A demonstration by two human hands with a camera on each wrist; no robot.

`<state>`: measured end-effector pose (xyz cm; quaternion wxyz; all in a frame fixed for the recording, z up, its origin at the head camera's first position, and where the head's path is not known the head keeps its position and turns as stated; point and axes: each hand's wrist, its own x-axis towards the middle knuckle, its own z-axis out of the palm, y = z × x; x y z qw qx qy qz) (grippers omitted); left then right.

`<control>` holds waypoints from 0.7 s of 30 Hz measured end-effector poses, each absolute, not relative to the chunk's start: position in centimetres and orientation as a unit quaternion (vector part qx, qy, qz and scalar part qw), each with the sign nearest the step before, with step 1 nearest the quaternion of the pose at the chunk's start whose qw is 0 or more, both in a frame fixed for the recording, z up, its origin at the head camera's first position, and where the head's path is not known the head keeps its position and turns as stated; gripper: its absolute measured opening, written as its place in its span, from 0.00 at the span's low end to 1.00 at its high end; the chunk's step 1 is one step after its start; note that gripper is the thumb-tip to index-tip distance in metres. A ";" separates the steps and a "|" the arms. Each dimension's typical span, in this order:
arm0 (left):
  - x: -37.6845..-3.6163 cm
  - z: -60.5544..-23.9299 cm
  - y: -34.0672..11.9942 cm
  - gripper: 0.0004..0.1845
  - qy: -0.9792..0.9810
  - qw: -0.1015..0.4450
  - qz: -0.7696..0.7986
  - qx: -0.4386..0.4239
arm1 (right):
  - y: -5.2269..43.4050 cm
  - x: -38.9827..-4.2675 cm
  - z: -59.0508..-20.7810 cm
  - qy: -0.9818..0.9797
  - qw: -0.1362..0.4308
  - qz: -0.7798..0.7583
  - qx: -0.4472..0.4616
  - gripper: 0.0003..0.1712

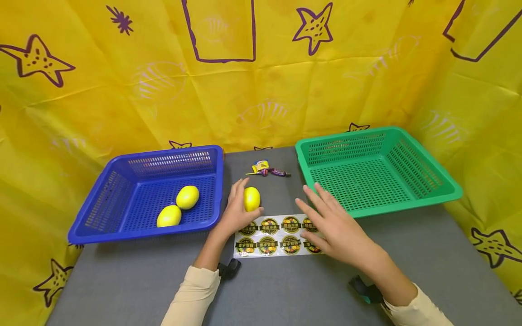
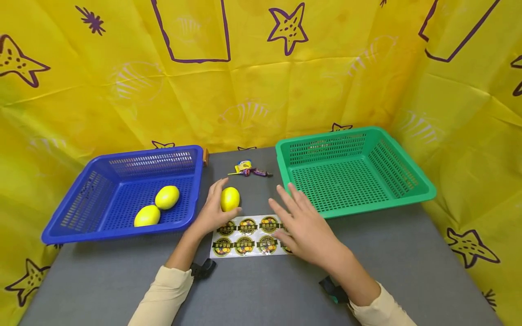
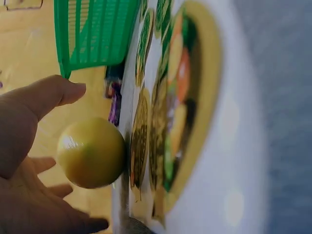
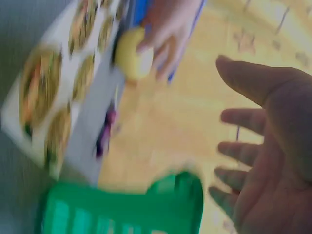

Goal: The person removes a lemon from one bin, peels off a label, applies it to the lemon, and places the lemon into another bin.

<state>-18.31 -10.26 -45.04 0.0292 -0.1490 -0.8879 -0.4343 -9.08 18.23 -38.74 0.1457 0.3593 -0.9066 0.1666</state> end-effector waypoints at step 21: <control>-10.1 -44.1 -11.0 0.22 -0.961 0.073 -0.175 -0.200 | 17.9 -9.4 -43.3 -0.918 -0.065 0.166 0.354 0.29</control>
